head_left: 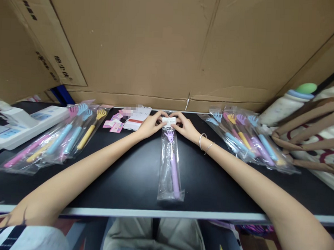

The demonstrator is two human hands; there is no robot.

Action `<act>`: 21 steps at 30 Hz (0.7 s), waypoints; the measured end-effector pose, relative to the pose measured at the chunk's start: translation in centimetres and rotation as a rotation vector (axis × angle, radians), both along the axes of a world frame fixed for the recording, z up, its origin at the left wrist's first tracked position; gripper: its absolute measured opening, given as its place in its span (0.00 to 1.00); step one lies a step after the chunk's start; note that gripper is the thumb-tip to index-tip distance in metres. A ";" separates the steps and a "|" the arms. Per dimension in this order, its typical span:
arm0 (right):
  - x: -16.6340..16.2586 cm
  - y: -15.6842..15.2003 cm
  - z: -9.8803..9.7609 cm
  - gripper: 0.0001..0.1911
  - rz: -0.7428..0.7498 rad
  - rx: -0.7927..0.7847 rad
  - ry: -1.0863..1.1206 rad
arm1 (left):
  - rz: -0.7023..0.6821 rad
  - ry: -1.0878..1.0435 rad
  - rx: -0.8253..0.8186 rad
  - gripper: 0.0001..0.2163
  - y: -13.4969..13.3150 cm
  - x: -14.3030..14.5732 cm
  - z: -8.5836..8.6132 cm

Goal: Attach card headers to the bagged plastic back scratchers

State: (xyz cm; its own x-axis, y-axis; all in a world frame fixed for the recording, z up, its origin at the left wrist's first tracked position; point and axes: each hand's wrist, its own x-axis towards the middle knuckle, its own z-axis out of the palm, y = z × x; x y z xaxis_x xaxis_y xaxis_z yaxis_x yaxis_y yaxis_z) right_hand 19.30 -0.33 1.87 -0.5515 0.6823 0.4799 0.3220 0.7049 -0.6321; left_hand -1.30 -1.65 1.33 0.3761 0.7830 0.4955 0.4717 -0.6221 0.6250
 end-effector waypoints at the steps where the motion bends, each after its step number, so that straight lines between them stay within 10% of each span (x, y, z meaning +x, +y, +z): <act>1: 0.0 0.0 0.0 0.15 0.004 -0.005 0.000 | -0.005 0.003 -0.001 0.12 0.1 0.0 -0.1; 21: 0.0 0.8 -0.5 0.15 0.035 -0.138 0.088 | 0.188 0.125 0.038 0.09 -1.0 0.1 0.6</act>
